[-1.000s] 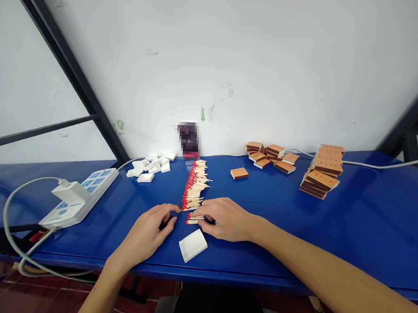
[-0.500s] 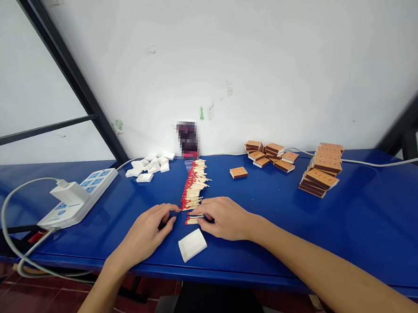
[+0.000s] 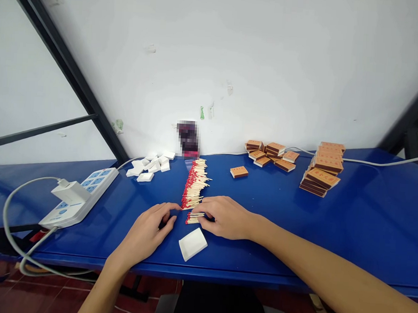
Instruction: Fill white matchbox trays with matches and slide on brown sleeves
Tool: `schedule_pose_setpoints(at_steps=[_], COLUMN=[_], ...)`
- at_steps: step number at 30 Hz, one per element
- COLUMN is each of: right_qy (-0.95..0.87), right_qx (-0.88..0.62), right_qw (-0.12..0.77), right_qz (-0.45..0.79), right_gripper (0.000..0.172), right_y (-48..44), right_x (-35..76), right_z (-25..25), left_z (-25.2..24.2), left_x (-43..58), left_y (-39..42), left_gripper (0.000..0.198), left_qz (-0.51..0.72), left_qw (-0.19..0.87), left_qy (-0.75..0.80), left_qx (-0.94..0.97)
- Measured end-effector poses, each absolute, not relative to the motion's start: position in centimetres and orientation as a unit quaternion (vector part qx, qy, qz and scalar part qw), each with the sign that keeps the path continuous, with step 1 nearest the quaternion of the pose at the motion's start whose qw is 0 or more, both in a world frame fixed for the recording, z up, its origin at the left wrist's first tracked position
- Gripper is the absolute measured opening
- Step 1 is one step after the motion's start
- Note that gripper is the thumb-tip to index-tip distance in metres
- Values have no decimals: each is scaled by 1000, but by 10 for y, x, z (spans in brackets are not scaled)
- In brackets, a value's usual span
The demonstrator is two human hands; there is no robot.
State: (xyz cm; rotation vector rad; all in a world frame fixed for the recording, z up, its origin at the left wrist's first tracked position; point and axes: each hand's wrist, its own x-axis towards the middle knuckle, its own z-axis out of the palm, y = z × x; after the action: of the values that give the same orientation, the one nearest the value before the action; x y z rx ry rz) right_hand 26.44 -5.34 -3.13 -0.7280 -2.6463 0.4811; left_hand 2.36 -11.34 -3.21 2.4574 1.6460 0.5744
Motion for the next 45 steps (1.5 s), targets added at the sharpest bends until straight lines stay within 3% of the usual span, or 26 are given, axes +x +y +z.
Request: schedule_pose_setpoints(at_steps=[45], right_qy=[-932], right_qx=[-295], right_qw=[162], right_qz=[137], right_gripper=[35], right_y=[-53], right_x=[264], right_z=[-31], left_z=[-35], left_x=[21], left_y=[-111], left_gripper=[30], left_qz=[165], left_qw=[67], left_qy=[546], left_qx=[819])
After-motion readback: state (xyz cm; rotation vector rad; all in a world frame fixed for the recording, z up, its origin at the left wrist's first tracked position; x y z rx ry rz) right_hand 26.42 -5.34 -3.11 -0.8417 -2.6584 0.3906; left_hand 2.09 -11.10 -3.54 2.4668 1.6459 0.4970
